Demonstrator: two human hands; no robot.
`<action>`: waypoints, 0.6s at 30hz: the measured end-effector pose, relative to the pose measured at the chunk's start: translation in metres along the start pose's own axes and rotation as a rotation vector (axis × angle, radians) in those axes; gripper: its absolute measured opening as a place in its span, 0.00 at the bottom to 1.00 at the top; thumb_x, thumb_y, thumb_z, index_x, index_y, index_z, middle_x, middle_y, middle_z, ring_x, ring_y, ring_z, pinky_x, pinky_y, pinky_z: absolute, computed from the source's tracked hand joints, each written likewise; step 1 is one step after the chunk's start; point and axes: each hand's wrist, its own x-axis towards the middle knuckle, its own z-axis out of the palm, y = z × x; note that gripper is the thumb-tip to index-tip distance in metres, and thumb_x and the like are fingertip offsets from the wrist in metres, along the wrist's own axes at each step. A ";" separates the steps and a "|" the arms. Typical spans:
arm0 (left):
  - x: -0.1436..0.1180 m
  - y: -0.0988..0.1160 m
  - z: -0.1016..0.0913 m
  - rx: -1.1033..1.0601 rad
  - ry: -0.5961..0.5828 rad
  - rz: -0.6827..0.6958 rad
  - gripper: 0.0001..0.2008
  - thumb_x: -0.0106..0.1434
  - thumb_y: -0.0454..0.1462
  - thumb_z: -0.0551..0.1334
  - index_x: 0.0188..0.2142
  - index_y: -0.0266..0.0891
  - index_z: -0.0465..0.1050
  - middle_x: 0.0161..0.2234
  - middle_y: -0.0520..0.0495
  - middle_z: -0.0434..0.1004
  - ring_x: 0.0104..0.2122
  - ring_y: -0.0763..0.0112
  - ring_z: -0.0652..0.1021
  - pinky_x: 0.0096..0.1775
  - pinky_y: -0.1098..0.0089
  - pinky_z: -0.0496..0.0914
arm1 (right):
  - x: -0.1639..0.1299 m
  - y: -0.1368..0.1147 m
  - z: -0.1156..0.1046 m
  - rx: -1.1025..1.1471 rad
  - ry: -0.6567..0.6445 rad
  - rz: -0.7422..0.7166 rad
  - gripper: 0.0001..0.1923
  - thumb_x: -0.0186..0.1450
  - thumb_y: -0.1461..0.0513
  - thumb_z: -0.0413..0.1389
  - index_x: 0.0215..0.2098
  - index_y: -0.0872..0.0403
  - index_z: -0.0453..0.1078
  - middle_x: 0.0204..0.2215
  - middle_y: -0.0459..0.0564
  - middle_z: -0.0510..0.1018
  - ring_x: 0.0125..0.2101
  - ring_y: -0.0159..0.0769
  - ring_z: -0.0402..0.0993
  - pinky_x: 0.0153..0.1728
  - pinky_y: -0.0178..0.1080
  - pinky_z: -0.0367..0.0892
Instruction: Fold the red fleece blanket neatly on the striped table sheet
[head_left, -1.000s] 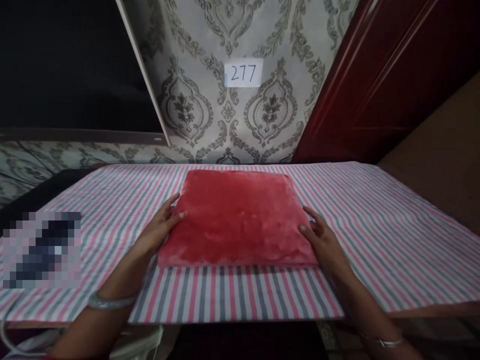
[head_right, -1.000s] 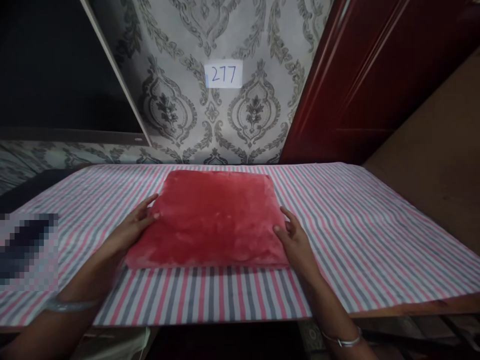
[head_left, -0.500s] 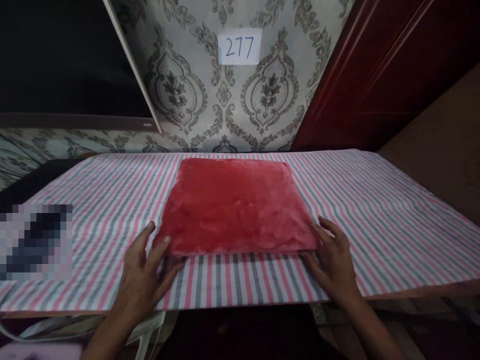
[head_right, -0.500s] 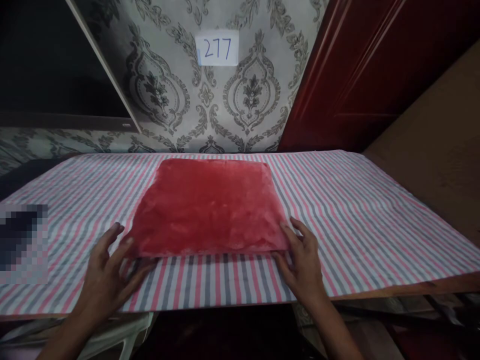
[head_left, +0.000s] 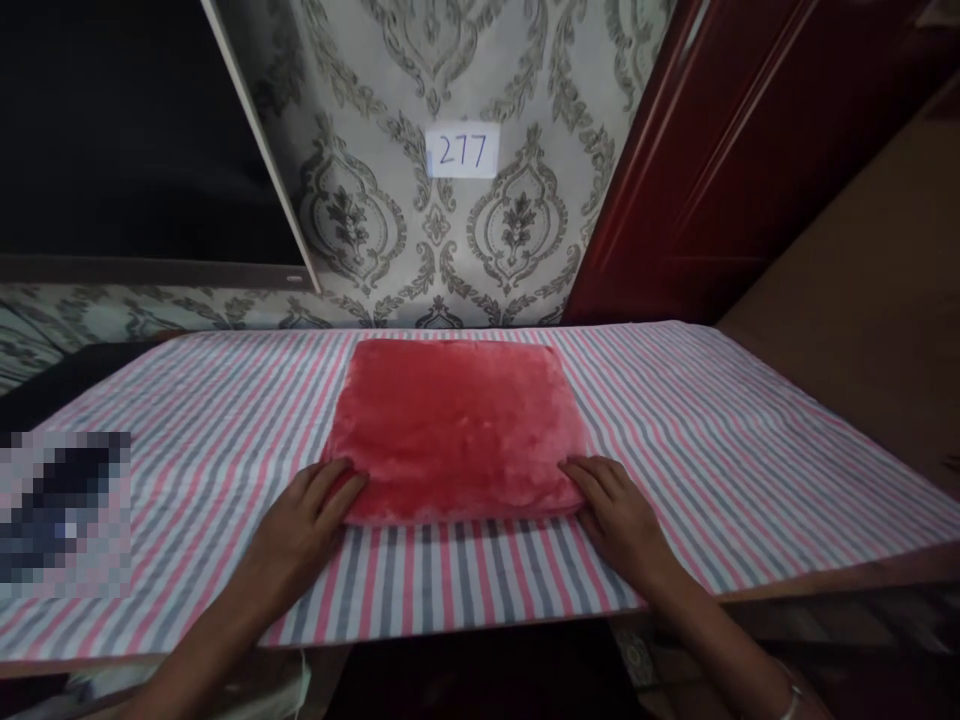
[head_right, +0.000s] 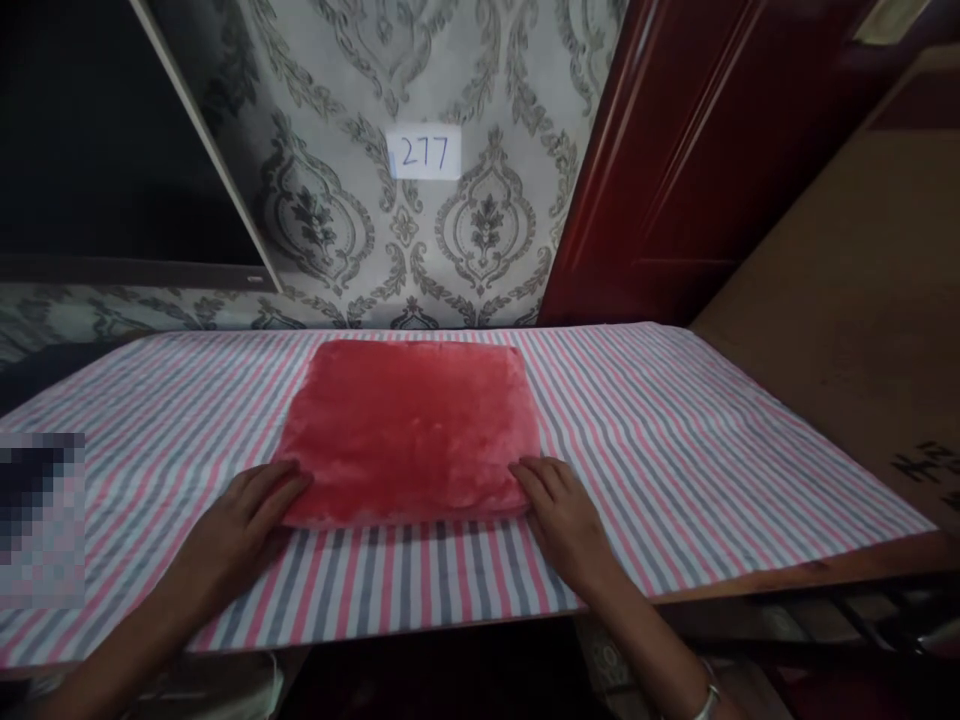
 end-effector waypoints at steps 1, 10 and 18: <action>0.004 -0.002 -0.005 -0.001 0.023 0.005 0.26 0.61 0.27 0.56 0.59 0.42 0.67 0.55 0.35 0.73 0.51 0.49 0.75 0.49 0.52 0.73 | 0.004 0.001 -0.004 0.012 0.036 -0.018 0.30 0.64 0.71 0.48 0.64 0.49 0.62 0.49 0.55 0.76 0.49 0.49 0.71 0.49 0.53 0.72; 0.091 -0.022 -0.142 -0.315 0.348 -0.407 0.23 0.58 0.47 0.62 0.54 0.64 0.70 0.50 0.59 0.77 0.47 0.49 0.78 0.48 0.52 0.73 | 0.099 -0.012 -0.129 0.284 0.417 0.272 0.16 0.64 0.59 0.57 0.51 0.44 0.72 0.45 0.50 0.79 0.44 0.48 0.76 0.45 0.48 0.72; 0.191 -0.071 -0.166 -0.812 0.302 -0.714 0.17 0.52 0.44 0.67 0.42 0.47 0.78 0.40 0.55 0.81 0.49 0.51 0.78 0.48 0.56 0.73 | 0.199 0.027 -0.136 0.713 0.435 0.461 0.16 0.60 0.51 0.60 0.44 0.48 0.75 0.43 0.50 0.80 0.42 0.43 0.75 0.44 0.43 0.70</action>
